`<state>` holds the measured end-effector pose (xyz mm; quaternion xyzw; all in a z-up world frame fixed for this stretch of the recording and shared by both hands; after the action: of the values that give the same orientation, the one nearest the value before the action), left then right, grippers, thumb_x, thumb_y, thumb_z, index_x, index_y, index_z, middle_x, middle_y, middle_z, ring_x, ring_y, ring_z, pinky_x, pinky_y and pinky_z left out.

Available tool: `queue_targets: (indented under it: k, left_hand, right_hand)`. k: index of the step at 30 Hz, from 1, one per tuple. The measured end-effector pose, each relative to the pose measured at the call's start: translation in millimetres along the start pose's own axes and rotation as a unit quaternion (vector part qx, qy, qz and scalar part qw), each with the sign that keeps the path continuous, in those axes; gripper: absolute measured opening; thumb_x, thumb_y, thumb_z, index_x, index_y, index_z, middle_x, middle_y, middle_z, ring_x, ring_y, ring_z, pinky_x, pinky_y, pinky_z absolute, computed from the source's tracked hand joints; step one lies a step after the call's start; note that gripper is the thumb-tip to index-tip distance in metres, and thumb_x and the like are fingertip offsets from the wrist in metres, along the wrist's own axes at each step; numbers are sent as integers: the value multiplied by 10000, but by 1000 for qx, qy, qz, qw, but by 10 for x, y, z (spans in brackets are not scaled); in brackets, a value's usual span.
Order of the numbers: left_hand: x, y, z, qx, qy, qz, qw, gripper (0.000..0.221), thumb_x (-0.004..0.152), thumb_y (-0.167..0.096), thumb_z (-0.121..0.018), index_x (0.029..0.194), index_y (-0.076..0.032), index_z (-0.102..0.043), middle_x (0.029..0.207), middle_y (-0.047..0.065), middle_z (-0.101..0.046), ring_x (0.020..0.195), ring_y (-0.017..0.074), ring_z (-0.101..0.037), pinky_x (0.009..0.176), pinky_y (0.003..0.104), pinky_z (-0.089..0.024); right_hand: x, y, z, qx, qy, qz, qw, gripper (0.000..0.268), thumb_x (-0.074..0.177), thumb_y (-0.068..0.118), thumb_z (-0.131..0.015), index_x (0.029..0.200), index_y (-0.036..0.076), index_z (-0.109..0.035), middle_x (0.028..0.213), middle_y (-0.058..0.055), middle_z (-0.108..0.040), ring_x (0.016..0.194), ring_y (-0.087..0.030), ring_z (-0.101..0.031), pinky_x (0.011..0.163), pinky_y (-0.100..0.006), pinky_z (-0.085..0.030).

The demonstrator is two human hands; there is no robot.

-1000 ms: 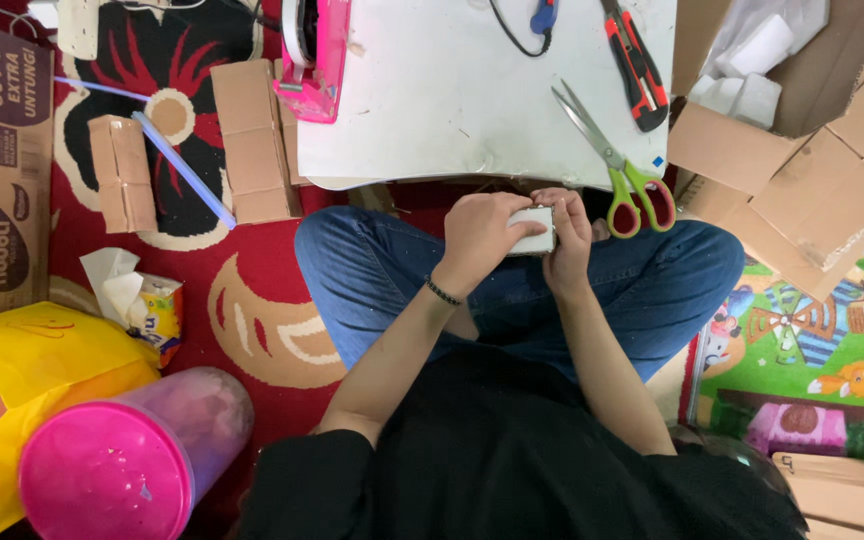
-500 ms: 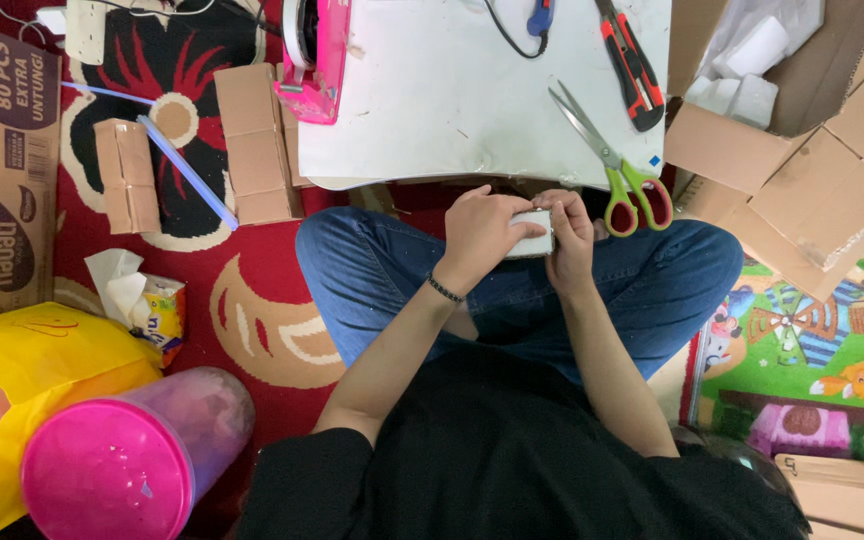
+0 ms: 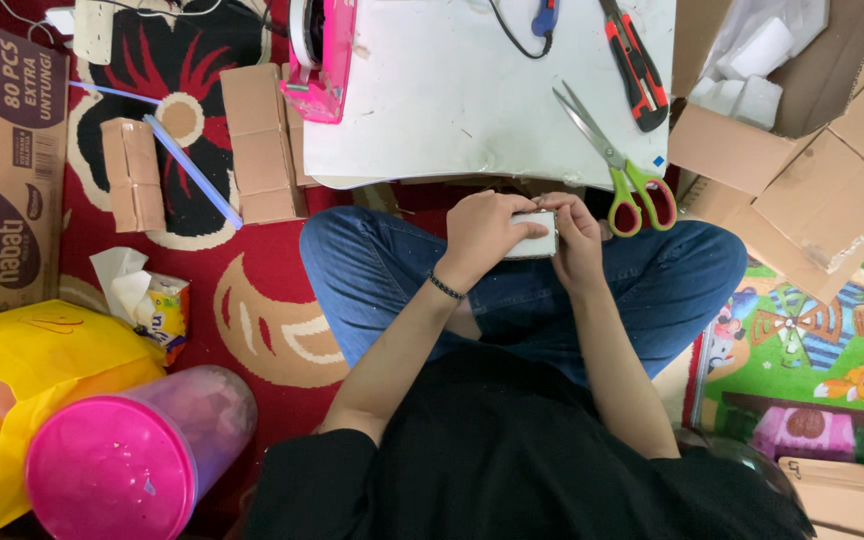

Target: The person assembles cardboard pieces into a box structure using a glue gun and clear tape. They apply hot glue to the edges, press the cardboard pieces together, and then pull tape from a dispenser to reinforce the joints.

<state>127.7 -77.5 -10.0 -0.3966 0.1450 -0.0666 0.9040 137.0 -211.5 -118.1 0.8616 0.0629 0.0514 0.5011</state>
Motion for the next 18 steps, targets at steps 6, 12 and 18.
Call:
queue_targets:
  k: [6,12,18]
  left_hand:
    - [-9,-28,36,-11,5,1,1000,341,847,-383,-615,1063,-128,-680,1009,129,-688,1077,368,-584,998,457,-375]
    - [7,-34,23,1,4,6,1000,335,841,-368,-621,1056,-119,-680,1011,139,-687,1082,379,-579,1011,468,-361]
    - [37,-42,3,4,21,-3,1000,324,854,-366,-604,1070,-132,-663,1015,115,-686,1046,336,-607,1012,476,-358]
  right_hand:
    - [-13,33,58,-4,37,-63,997,304,871,145,-587,1083,-68,-540,1077,-210,-546,1018,-269,-563,868,-358,-485]
    - [24,-63,252,-29,34,-30,999,215,877,115,-591,986,-68,-559,1061,-195,-558,1095,-311,-555,895,-352,-466]
    - [17,-233,409,41,41,-71,996,256,879,120,-566,1034,-83,-556,1068,-195,-542,1116,-312,-535,909,-372,-445]
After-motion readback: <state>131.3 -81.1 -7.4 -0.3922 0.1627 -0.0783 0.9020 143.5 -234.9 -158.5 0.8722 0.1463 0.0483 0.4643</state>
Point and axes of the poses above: each hand's wrist, its own x-axis towards the middle knuckle, its own z-axis out of the back of the hand, y = z × x, the point moved 7 cm from there along x, towards the middle knuckle
